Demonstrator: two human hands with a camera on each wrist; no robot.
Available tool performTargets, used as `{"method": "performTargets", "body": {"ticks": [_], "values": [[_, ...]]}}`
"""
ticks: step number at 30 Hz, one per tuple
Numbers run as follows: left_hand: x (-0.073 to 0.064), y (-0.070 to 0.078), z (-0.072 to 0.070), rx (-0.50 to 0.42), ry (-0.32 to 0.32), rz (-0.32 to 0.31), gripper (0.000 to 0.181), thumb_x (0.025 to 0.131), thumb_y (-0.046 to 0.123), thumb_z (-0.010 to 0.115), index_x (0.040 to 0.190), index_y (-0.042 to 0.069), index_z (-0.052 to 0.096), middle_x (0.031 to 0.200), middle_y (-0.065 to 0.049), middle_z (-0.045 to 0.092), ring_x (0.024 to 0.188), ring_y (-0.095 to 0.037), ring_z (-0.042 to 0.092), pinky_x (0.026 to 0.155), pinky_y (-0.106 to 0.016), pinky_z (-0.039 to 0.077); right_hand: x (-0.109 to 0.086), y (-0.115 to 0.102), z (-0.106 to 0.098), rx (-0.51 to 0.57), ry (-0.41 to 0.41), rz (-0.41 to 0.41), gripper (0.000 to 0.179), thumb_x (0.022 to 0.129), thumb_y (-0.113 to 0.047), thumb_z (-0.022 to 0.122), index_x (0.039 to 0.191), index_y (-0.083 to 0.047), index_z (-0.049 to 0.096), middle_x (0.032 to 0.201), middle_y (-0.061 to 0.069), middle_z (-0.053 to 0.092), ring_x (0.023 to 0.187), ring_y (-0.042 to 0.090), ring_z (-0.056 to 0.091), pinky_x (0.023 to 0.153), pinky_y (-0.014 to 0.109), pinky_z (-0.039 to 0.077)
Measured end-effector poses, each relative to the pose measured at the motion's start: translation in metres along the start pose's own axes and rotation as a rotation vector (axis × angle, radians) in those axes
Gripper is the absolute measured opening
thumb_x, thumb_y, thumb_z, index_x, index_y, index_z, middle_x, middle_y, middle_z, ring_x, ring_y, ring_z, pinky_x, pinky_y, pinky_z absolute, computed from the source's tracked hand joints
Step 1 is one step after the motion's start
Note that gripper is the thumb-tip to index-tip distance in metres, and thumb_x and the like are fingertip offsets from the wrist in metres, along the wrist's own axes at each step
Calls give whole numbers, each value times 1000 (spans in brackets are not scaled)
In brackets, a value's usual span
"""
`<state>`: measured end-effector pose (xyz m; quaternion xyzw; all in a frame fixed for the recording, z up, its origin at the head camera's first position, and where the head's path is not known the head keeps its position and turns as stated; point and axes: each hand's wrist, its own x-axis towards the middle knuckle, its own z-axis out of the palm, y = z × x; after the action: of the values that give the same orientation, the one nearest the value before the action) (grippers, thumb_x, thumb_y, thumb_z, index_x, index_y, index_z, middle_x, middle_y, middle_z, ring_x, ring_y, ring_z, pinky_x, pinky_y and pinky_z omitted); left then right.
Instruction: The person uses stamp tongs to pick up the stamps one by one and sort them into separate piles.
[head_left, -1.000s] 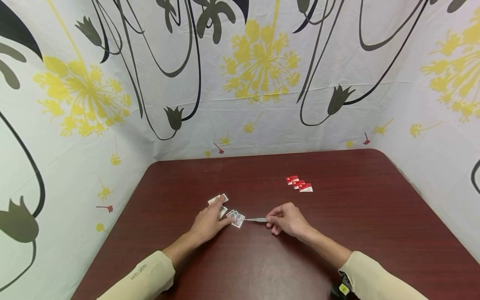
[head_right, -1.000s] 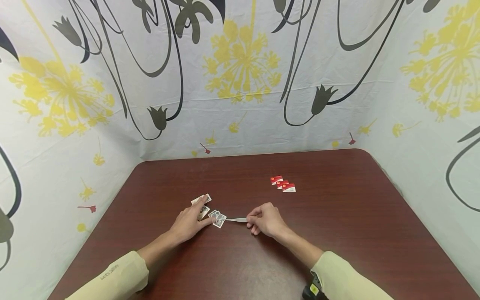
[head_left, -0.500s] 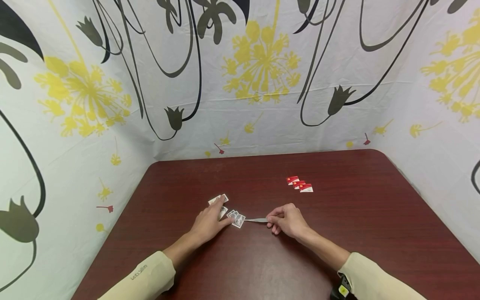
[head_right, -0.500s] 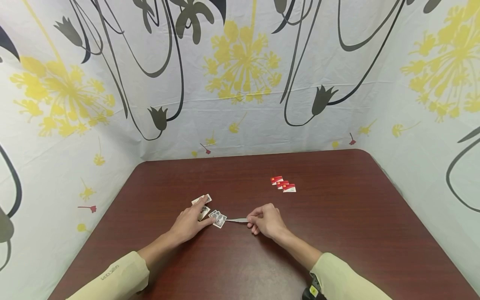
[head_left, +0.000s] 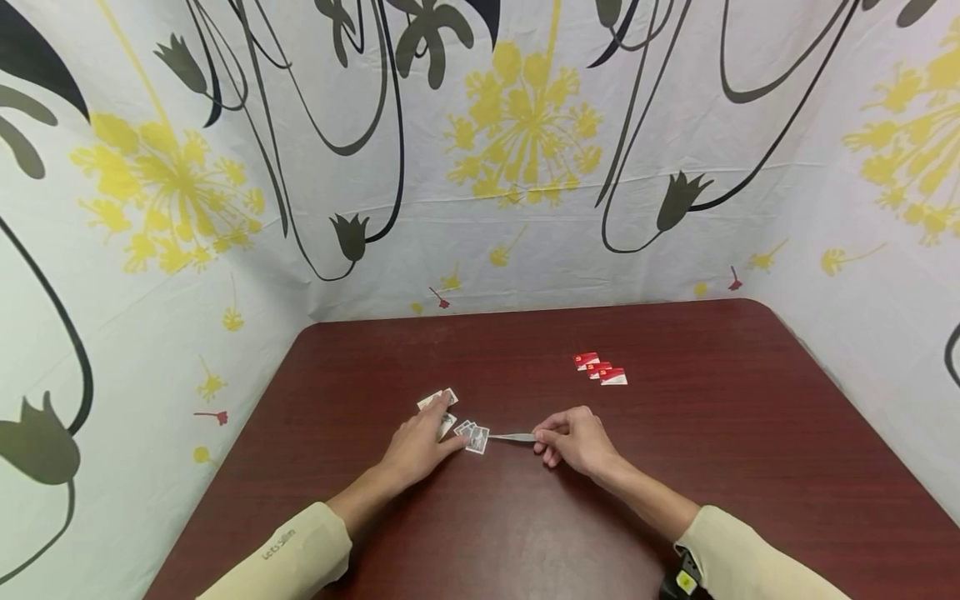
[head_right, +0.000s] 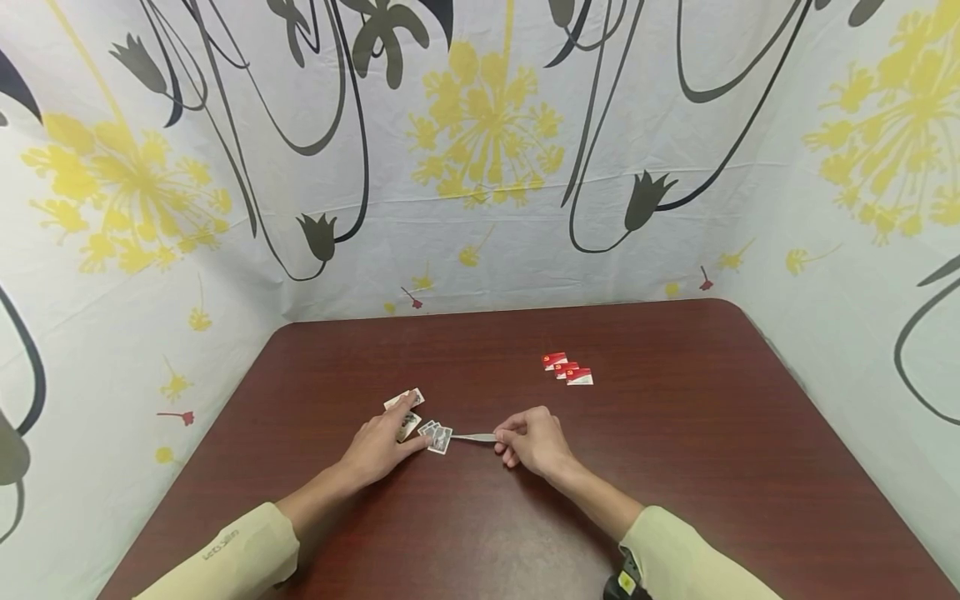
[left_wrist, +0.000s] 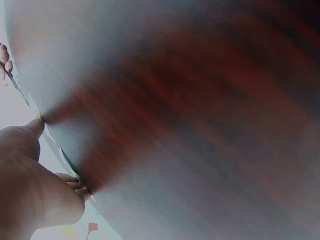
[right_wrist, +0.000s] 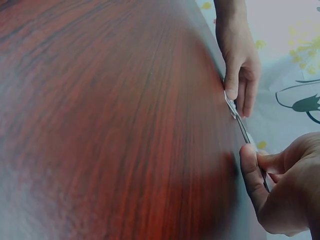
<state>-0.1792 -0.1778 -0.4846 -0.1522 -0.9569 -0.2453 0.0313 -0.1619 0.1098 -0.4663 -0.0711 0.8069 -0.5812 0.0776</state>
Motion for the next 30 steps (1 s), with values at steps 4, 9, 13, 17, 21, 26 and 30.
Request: {"method": "performTargets", "body": {"ticks": [4, 9, 13, 17, 21, 26, 30], "values": [[0, 0, 0, -2, 2, 2, 82, 96, 42, 79, 159, 3, 44, 156, -19, 54, 133, -42, 60, 101, -63, 50, 1, 1, 1, 2, 14, 2, 10, 99, 5, 70, 96, 8, 78, 74, 14, 75, 56, 23, 71, 55, 33, 60], [0, 1, 0, -6, 1, 3, 82, 96, 43, 79, 159, 3, 45, 155, -19, 55, 133, -42, 60, 101, -64, 50, 2, 2, 1, -3, 25, -7, 9, 99, 5, 70, 96, 8, 78, 74, 14, 75, 56, 23, 71, 55, 32, 60], [0, 1, 0, -2, 0, 1, 82, 96, 43, 79, 159, 3, 45, 154, -17, 56, 131, -41, 61, 99, -64, 50, 2, 1, 1, -2, 30, -16, 9, 99, 4, 71, 96, 8, 78, 74, 14, 75, 55, 22, 70, 54, 31, 59], [0, 1, 0, -3, 1, 0, 82, 96, 43, 79, 159, 3, 45, 156, -18, 55, 134, -41, 59, 101, -64, 49, 1, 0, 1, 3, 38, -20, 9, 98, 4, 71, 96, 8, 79, 74, 14, 75, 54, 21, 69, 54, 31, 59], [-1, 1, 0, -10, -2, -3, 82, 97, 43, 78, 159, 3, 44, 158, -20, 52, 138, -42, 56, 103, -65, 48, 0, -1, 2, 7, 47, -17, 8, 98, 5, 72, 95, 8, 79, 73, 14, 75, 53, 21, 69, 53, 31, 59], [-1, 1, 0, -8, -5, 2, 81, 97, 44, 78, 160, 4, 44, 159, -21, 50, 140, -42, 54, 103, -66, 48, 1, -1, 2, -1, 48, -20, 8, 98, 5, 72, 96, 8, 78, 73, 14, 75, 54, 21, 69, 53, 32, 59], [-2, -1, 0, -5, -9, 7, 82, 98, 44, 77, 160, 3, 43, 159, -22, 49, 142, -41, 52, 104, -65, 47, 2, 0, 1, 0, 46, -16, 8, 98, 5, 72, 97, 9, 78, 73, 14, 75, 54, 22, 69, 54, 32, 59]]}}
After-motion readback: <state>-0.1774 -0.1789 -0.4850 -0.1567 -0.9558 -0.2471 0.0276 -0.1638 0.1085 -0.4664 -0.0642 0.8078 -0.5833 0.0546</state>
